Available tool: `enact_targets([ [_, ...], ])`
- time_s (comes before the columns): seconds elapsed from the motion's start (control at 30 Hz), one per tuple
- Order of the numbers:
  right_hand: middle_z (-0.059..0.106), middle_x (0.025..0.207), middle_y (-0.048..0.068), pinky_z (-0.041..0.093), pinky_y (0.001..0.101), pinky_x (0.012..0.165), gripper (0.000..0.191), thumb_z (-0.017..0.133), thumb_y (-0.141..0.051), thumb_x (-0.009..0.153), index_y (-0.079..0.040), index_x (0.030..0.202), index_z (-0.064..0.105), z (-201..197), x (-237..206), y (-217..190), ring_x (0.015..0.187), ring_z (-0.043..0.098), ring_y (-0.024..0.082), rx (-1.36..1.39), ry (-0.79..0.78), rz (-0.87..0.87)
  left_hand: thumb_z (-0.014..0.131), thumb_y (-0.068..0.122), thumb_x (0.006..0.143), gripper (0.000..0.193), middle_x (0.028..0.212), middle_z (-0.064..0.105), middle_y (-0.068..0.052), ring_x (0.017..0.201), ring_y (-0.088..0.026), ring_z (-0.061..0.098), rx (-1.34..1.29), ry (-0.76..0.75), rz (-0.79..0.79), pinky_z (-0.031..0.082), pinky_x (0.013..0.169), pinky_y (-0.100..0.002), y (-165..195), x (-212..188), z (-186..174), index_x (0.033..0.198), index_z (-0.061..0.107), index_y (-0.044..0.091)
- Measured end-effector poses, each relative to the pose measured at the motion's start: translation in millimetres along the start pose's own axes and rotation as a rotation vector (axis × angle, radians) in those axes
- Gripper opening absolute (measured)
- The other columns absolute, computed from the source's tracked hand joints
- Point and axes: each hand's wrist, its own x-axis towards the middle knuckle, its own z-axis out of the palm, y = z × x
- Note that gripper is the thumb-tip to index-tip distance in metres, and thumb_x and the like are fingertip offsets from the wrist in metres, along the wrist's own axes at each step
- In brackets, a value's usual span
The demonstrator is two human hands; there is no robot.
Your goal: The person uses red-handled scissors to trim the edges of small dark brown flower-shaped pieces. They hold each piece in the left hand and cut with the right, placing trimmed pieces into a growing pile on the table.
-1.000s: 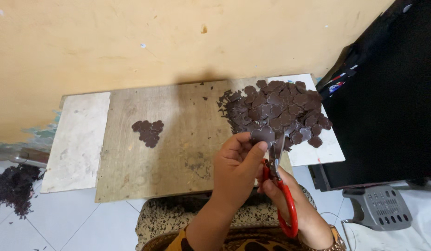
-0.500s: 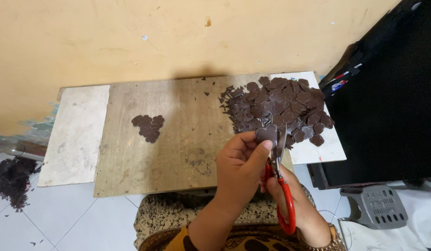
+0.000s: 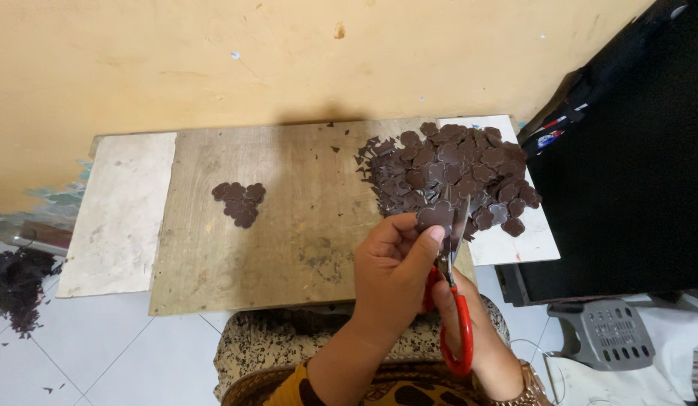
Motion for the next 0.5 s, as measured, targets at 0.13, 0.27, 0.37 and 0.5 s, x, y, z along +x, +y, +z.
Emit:
enact_targets([
  [0.13,0.055,0.079,0.002,0.043,0.0283,0.065,0.066,0.042,-0.066,0.098,-0.003,0.109,0.061,1.3,-1.6,-0.5,0.072,0.051,0.014,0.026,0.009,0.006,0.07,0.003,0.096,0.013,0.088,0.071,-0.003,0.074,-0.005,0.063,0.026,0.018,-0.037,0.051,0.065,-0.02,-0.5,-0.4,-1.3,0.107,0.068,-0.003],
  [0.27,0.05,0.079,0.001,0.04,0.0289,0.065,0.063,0.045,-0.065,0.102,-0.003,0.097,0.056,1.5,0.0,-4.4,0.072,0.047,0.014,0.075,-0.018,-0.034,0.07,0.003,0.095,0.014,0.088,0.071,-0.003,0.073,-0.005,0.063,0.026,0.018,-0.037,0.051,0.066,-0.02,0.5,0.8,-1.8,0.107,0.068,-0.004],
  [0.37,0.05,0.079,0.002,0.041,0.0292,0.064,0.062,0.046,-0.064,0.1,-0.002,0.097,0.056,2.0,0.3,-6.1,0.071,0.047,0.014,0.102,-0.019,-0.03,0.07,0.003,0.095,0.014,0.087,0.07,-0.003,0.073,-0.005,0.062,0.012,0.013,-0.028,0.051,0.065,-0.019,1.8,0.4,-0.6,0.107,0.068,-0.004],
  [0.5,0.05,0.078,0.002,0.041,0.0287,0.062,0.062,0.046,-0.062,0.102,-0.002,0.096,0.056,-1.1,0.5,-6.7,0.07,0.047,0.014,0.101,-0.043,-0.026,0.071,0.004,0.095,0.012,0.082,0.07,-0.003,0.068,-0.004,0.061,0.072,0.016,-0.047,0.05,0.059,-0.019,6.7,0.4,-2.3,0.104,0.069,-0.003],
])
